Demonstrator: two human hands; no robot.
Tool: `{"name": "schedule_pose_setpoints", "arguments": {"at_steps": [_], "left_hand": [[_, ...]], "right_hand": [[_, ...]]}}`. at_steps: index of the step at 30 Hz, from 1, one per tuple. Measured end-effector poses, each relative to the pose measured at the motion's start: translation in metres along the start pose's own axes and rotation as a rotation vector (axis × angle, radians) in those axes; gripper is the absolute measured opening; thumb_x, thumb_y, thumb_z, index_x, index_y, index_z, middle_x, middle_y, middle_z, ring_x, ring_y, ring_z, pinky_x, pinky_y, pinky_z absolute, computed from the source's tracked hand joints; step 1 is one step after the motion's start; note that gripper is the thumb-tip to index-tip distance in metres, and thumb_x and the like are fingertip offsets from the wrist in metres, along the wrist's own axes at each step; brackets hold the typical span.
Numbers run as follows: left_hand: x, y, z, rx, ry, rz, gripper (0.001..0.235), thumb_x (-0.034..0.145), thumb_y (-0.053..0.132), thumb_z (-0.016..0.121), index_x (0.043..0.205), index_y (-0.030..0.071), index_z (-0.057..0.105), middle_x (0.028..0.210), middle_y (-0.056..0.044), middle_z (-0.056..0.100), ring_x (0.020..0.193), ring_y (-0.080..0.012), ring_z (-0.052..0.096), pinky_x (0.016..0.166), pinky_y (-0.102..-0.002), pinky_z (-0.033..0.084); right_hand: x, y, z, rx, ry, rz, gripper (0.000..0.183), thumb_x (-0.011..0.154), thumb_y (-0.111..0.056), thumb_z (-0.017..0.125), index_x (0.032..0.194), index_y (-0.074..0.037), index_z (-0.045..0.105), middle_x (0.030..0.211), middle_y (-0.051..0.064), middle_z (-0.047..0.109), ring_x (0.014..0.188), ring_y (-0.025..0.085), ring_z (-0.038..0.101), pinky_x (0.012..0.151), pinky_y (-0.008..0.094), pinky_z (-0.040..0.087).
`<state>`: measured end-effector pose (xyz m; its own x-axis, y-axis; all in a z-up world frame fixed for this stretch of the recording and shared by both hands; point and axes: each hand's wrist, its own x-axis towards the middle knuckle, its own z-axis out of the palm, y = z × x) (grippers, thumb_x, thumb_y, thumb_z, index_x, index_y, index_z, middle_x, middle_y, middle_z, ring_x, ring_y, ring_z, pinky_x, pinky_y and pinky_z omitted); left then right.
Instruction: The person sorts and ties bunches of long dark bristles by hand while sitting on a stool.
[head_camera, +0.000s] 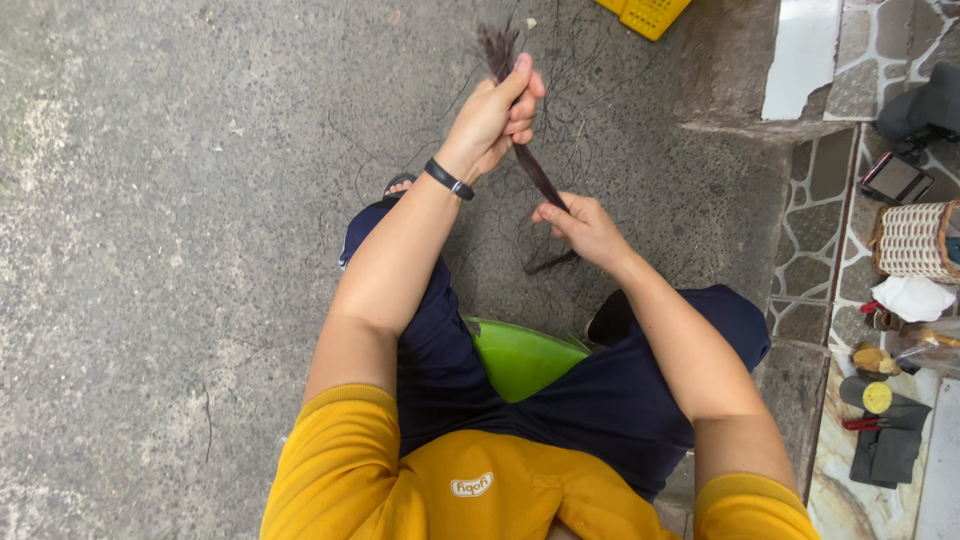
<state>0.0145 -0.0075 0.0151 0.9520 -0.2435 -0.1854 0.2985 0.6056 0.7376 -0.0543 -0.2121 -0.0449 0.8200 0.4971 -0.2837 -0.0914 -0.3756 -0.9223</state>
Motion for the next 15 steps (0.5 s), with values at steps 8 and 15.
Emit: {"name": "schedule_pose_setpoints", "arguments": {"at_steps": [8, 15], "left_hand": [[-0.008, 0.001, 0.010, 0.196, -0.073, 0.141, 0.039, 0.090, 0.045, 0.048, 0.078, 0.009, 0.055, 0.052, 0.006, 0.032, 0.044, -0.0039, 0.026, 0.042, -0.019, 0.029], [-0.020, 0.004, 0.021, 0.255, -0.330, -0.121, 0.038, 0.091, 0.044, 0.051, 0.077, 0.009, 0.056, 0.049, 0.006, 0.030, 0.043, -0.0022, 0.023, 0.039, -0.017, 0.019]], "right_hand": [[0.001, 0.014, 0.006, -0.133, 0.049, -0.029, 0.023, 0.099, -0.029, 0.053, 0.095, -0.012, 0.068, 0.081, -0.004, 0.063, 0.063, 0.009, 0.053, 0.063, 0.022, 0.043], [-0.018, -0.040, -0.015, -0.536, -0.233, -0.130, 0.060, 0.084, -0.039, 0.066, 0.133, -0.009, 0.051, 0.115, 0.011, 0.056, 0.106, 0.026, 0.055, 0.090, 0.037, 0.042]]}}
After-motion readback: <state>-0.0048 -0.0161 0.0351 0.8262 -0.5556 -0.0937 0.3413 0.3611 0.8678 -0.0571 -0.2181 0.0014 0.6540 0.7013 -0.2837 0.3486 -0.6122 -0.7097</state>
